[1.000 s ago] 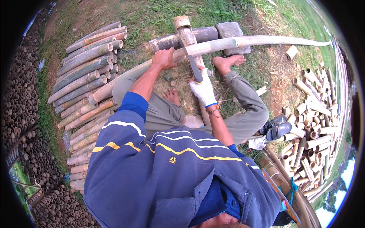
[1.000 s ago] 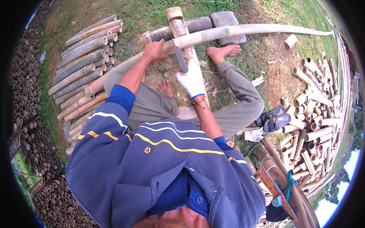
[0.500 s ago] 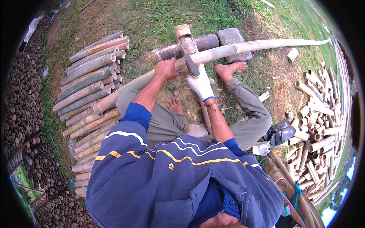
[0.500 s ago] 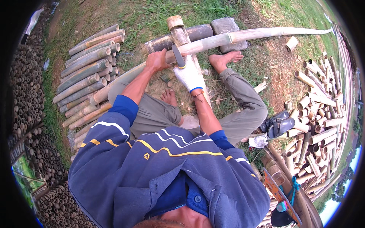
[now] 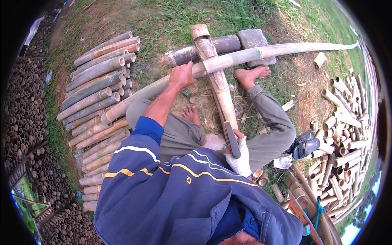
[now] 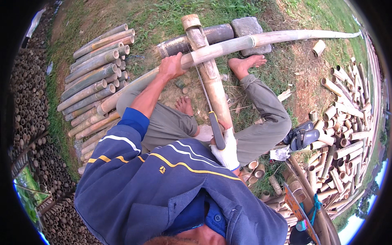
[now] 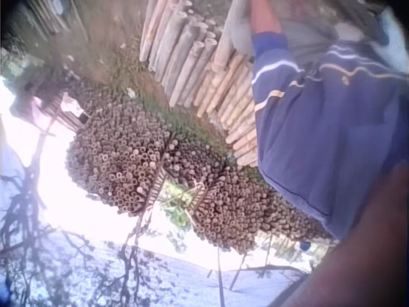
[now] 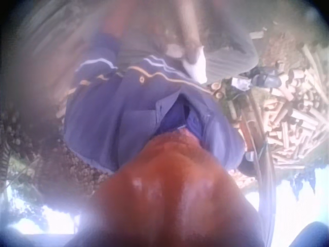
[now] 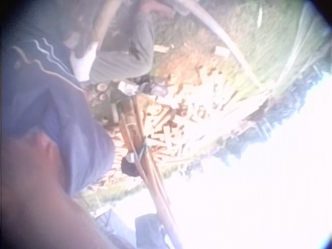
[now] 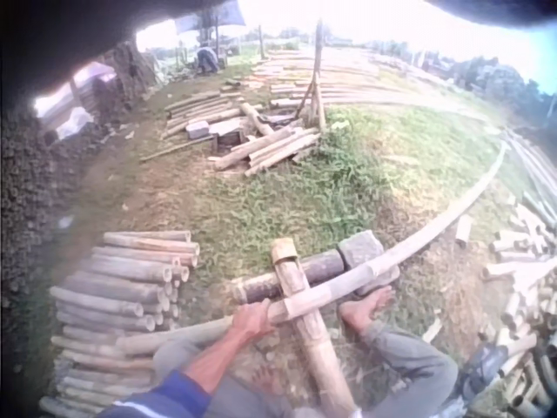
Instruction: The person sits on the ground and repeatedly cuts bamboo poles into short segments using a hand saw. The person positions each pole on a makeshift support, saws through it, and then places the cut pieces aside.
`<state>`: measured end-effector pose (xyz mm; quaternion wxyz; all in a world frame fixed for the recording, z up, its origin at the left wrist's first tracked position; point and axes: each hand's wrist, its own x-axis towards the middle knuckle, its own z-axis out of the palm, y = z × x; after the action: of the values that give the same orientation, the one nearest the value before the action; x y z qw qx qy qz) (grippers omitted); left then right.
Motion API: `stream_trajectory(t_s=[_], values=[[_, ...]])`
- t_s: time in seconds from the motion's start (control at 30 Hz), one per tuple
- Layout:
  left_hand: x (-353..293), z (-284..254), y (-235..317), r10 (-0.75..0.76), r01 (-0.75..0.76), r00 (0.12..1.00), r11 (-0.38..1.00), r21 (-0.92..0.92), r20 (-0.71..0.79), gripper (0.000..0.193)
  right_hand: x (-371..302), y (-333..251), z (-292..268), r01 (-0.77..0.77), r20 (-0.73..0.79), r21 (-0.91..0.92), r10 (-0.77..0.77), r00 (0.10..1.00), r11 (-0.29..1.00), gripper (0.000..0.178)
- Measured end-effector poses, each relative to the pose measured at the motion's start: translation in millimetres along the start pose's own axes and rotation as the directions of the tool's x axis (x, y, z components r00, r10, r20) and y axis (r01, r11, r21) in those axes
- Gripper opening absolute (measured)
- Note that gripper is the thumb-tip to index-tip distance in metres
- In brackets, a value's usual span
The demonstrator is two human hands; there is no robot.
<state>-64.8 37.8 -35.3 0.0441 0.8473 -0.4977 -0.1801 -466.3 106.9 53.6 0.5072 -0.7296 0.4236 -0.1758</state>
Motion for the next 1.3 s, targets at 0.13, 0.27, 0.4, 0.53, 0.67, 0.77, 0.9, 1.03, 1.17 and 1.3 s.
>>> stream_trajectory(t_s=[0.13,0.27,0.4,0.53,0.67,0.77,0.9,1.03,1.17,1.3], values=[[0.5,-5.0,9.9,0.032,-0.032,0.999,0.999,0.016,-0.005,0.065,193.9,-6.3,68.4,0.112,0.003,0.069,-0.113,0.994,0.991,0.061],[7.7,-5.8,5.6,0.073,-0.074,0.997,0.997,0.025,0.018,0.066,217.3,-2.6,75.9,0.311,-0.069,0.005,-0.309,0.948,0.951,0.059],[4.9,0.2,-5.8,0.063,-0.063,0.998,0.998,0.015,-0.006,0.066,70.4,10.8,30.3,0.236,-0.013,-0.036,-0.237,0.972,0.971,0.061],[2.7,1.0,0.0,0.040,-0.040,0.999,0.999,-0.016,0.033,0.066,-79.5,42.7,-14.1,-0.272,-0.025,0.551,0.342,0.939,0.789,0.070],[-0.4,-3.8,4.9,0.016,-0.016,0.998,1.000,0.001,0.062,0.068,2.7,-3.5,-6.0,-0.035,0.028,0.019,0.035,0.999,0.999,0.070],[7.8,-5.8,10.9,0.046,-0.046,0.998,0.999,-0.003,0.037,0.070,119.0,21.6,44.0,0.292,-0.034,-0.055,-0.294,0.955,0.955,0.064],[15.2,-7.6,-7.7,0.078,-0.077,0.996,0.997,-0.025,0.042,0.071,145.6,11.1,56.2,0.322,-0.051,-0.059,-0.325,0.944,0.945,0.063],[10.0,-7.6,-4.6,0.066,-0.067,0.996,0.998,0.011,0.056,0.072,63.1,2.6,24.8,0.210,-0.028,0.024,-0.210,0.977,0.977,0.073],[8.8,-5.0,-3.0,0.023,-0.019,0.994,0.999,-0.031,0.109,0.073,-76.7,9.8,-23.7,-0.179,-0.008,0.317,0.192,0.981,0.931,0.067],[13.6,-4.8,-8.4,0.068,-0.063,0.992,0.997,-0.054,0.102,0.072,-32.3,-11.4,-21.9,0.042,-0.024,0.013,-0.041,0.999,0.999,0.064]])
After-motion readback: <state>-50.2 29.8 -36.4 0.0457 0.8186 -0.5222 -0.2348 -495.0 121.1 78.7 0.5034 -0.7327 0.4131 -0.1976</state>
